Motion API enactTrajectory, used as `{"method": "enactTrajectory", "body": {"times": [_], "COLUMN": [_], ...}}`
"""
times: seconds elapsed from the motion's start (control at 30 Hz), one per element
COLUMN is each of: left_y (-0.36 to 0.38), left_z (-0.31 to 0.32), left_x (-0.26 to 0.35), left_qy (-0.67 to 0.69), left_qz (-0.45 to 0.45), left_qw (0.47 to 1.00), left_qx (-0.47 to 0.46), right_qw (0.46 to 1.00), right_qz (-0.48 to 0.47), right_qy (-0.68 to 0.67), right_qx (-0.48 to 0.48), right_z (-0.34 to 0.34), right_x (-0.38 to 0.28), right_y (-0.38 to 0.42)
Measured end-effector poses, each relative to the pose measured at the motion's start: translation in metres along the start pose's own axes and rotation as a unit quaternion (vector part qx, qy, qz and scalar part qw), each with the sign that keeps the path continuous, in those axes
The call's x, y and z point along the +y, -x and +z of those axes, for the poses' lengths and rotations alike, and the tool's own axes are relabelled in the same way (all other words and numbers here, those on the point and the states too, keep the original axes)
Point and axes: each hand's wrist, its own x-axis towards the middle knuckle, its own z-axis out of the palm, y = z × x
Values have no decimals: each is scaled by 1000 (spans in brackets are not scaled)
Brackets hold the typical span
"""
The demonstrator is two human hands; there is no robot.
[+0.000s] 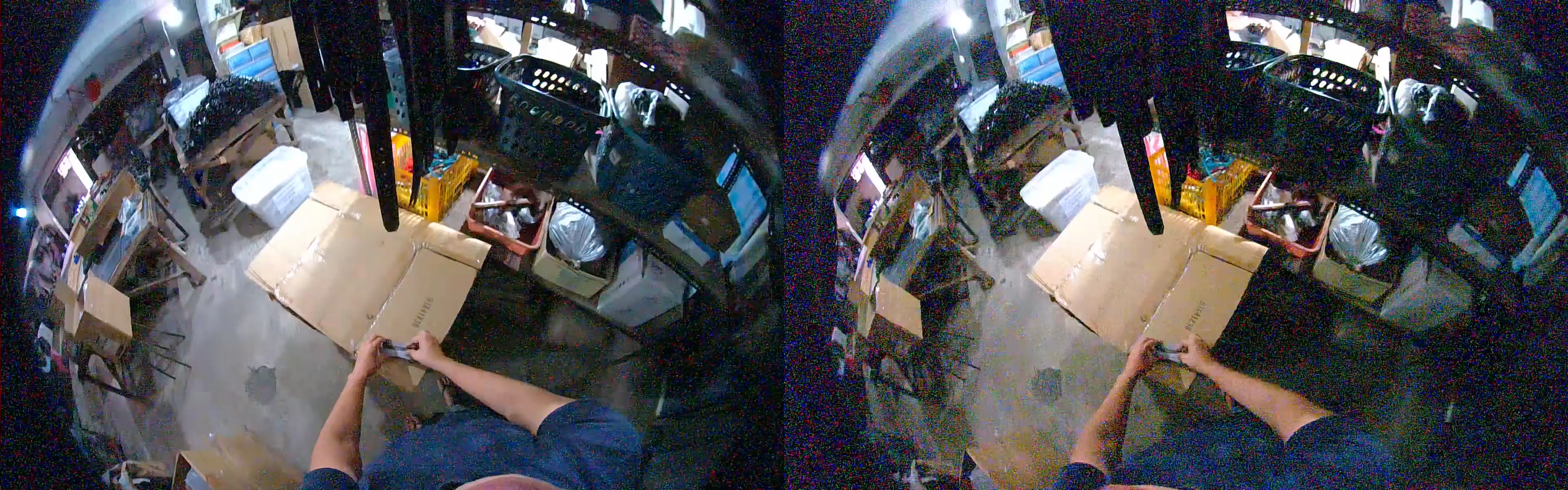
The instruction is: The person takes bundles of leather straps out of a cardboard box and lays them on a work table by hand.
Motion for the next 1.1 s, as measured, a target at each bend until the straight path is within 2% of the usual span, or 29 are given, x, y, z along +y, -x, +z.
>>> {"method": "enactTrajectory", "body": {"times": [0.03,0.07,0.1,0.13,0.2,0.27,0.37,0.43,0.47,0.53,0.57,0.6,0.63,0.67,0.7,0.73,0.8,0.83,0.9,0.97,1.0,1.03,1.1], "left_y": [-1,-1,1,6,4,6,0,-7,-8,-16,-21,-22,-29,-37,-40,-46,-62,-68,-71,-73,-73,-73,-78], "left_z": [1,5,11,13,17,-3,-34,-51,-58,-69,-70,-65,-74,-85,-90,-92,-98,-108,-134,-138,-140,-143,-139], "left_x": [-2,-4,-19,-29,-43,-5,32,53,59,65,65,57,71,86,98,102,110,128,172,170,167,169,157], "left_qy": [21,43,44,45,92,94,121,104,103,224,219,305,294,282,248,250,256,256,137,171,204,217,231], "left_qz": [-53,-105,-51,-43,-94,-59,-10,-51,-44,-69,1,-33,-25,-21,48,45,-33,-31,27,2,-23,-49,-84], "left_qw": [998,993,998,998,989,993,992,991,992,968,974,950,953,955,967,967,966,966,986,981,974,971,966], "left_qx": [-14,-28,-3,-1,-60,-45,-41,-62,-64,-87,-65,-51,-72,-89,-40,-35,-21,-20,92,96,100,92,83], "right_qw": [1000,997,990,989,977,971,973,977,979,979,972,964,954,954,952,948,939,930,924,840,883,842,803], "right_qz": [-1,-54,-107,-109,-197,-229,-164,-161,-155,-166,-211,-255,-286,-282,-297,-313,-339,-362,-377,-456,-447,-450,-482], "right_qy": [1,34,68,72,77,61,11,16,26,31,15,-2,81,85,59,33,45,56,56,260,130,247,241], "right_qx": [6,33,60,67,6,18,-159,-137,-130,-113,-97,-82,-48,-49,-43,-39,-26,-8,7,137,65,166,254], "right_z": [-1,-3,-5,-6,-11,-26,-36,-55,-66,-83,-92,-100,-110,-121,-130,-141,-174,-193,-226,-275,-310,-341,-406], "right_x": [-1,-1,-4,-4,-3,-17,-21,-39,-49,-60,-67,-76,-86,-89,-92,-100,-123,-132,-134,-148,-179,-204,-224], "right_y": [3,9,14,17,17,24,14,19,22,24,28,33,36,37,35,31,29,26,5,-14,-11,-7,-33]}}
